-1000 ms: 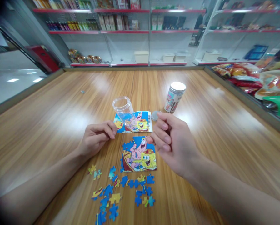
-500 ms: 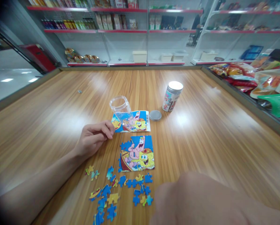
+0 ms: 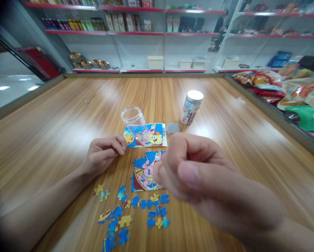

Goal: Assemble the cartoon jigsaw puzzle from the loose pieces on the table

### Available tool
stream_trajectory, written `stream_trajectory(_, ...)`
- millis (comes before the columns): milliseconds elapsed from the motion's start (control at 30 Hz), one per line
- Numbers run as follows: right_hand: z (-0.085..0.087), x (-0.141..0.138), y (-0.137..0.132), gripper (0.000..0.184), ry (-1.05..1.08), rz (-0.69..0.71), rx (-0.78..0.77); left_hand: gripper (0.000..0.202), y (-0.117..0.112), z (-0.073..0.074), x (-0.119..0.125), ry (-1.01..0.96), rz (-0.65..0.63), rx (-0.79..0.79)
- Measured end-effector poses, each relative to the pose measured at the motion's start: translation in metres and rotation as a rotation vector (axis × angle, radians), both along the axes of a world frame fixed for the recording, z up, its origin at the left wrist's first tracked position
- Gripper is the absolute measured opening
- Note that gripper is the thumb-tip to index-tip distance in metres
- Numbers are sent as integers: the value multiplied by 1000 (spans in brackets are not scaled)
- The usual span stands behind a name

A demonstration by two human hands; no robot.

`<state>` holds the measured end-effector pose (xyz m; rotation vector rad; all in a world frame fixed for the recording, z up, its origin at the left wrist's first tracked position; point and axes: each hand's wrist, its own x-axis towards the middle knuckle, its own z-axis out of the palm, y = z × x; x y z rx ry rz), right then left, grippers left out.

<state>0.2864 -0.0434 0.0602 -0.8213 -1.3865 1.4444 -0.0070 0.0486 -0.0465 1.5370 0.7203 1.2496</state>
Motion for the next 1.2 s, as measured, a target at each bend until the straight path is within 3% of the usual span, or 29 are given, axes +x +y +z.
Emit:
stream_trajectory(100,-30,-11,52,29,155,45,54,22,0,0,0,14,3,0)
stream_trajectory(200,-77,-7,82,30,-55,-119,259,24,1,0,1,24,5,7)
stream_trajectory(300,-102,0,89,32,-180,-152,298,25,1,-1,1,25,7,10)
stream_trajectory(700,-94,-4,87,31,-281,-58,322,29,1,7,4,157,-71,77)
stream_trajectory(1200,-98,-2,86,32,-266,-110,299,29,-1,11,4,224,-106,108)
